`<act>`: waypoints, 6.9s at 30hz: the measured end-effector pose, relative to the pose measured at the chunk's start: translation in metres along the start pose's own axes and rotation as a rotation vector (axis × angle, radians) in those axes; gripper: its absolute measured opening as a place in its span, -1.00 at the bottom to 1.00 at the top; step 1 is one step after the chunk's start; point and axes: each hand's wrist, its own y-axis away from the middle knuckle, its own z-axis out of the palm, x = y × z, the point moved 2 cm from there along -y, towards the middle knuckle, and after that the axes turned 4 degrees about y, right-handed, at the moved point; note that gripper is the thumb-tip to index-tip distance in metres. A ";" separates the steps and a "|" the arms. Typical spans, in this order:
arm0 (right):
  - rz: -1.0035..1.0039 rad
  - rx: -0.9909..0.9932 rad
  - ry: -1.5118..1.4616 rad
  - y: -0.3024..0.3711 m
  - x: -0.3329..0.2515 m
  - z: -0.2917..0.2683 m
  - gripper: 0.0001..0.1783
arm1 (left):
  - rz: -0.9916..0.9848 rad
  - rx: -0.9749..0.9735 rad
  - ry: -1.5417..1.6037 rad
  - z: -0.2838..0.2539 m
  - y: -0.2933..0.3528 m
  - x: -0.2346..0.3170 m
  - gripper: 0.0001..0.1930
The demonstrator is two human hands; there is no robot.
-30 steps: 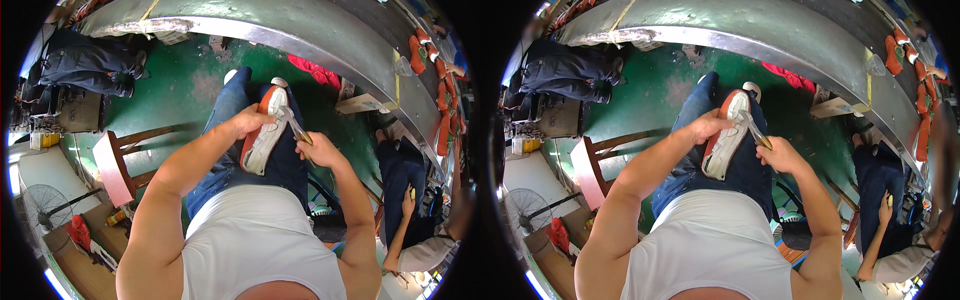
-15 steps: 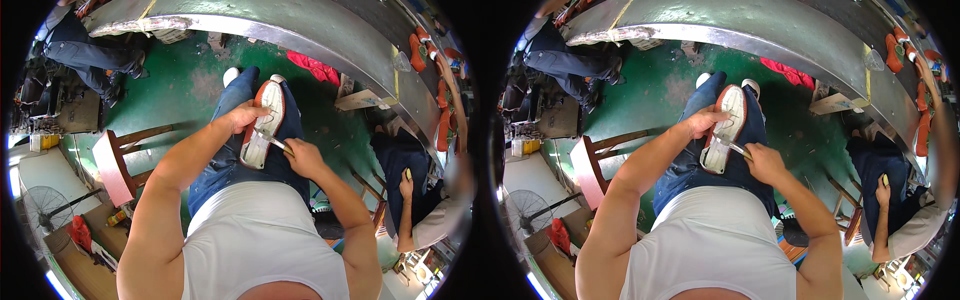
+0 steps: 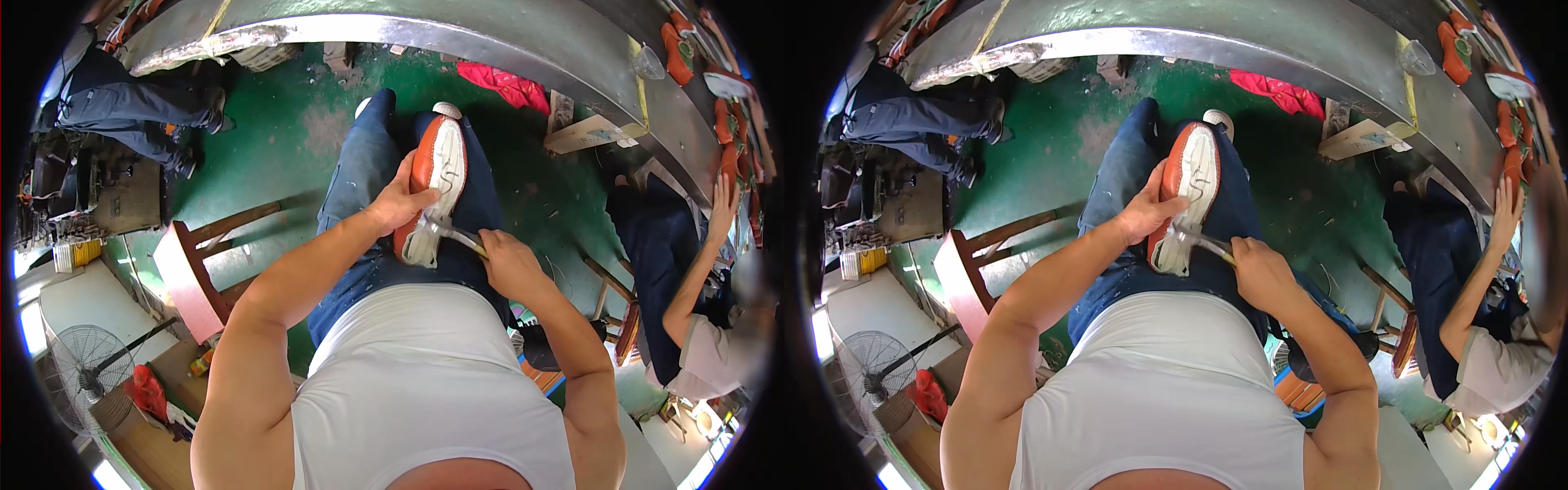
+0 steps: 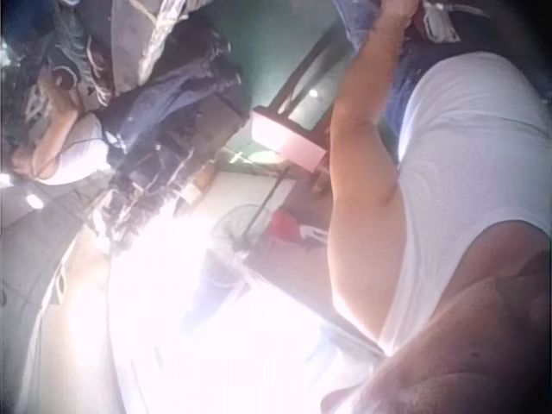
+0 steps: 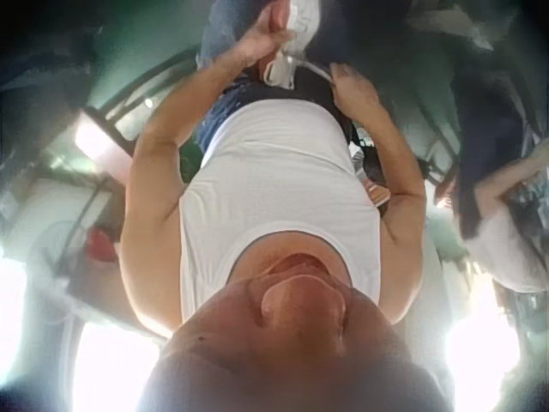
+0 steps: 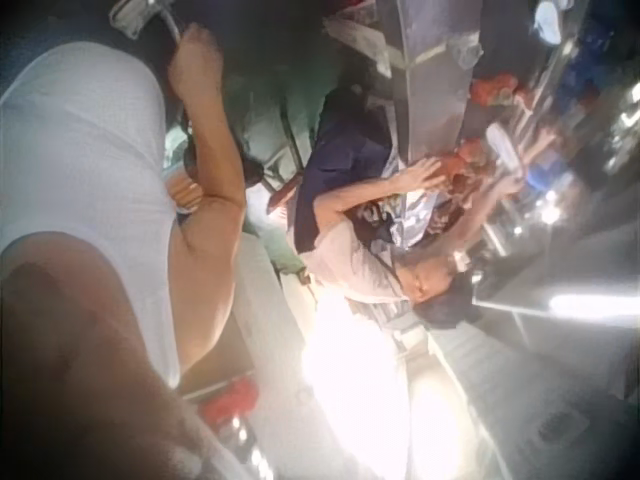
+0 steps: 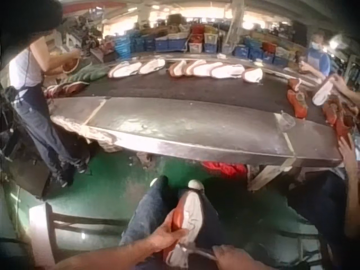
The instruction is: The worker is lasting shoes by using pincers to pull the upper over the last and hammering it into position.
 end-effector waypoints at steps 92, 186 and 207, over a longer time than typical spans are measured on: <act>0.331 0.781 0.041 -0.288 0.205 -0.331 -0.48 | 0.135 0.528 -1.122 -0.230 -0.561 0.628 0.21; -0.435 0.054 -0.472 0.002 -0.038 -0.045 -0.65 | 0.929 0.113 -0.515 -0.007 0.101 0.148 -0.09; 0.069 -0.166 -0.471 -0.026 -0.011 -0.036 -0.69 | 0.353 0.293 -0.981 -0.023 0.070 -0.004 -0.72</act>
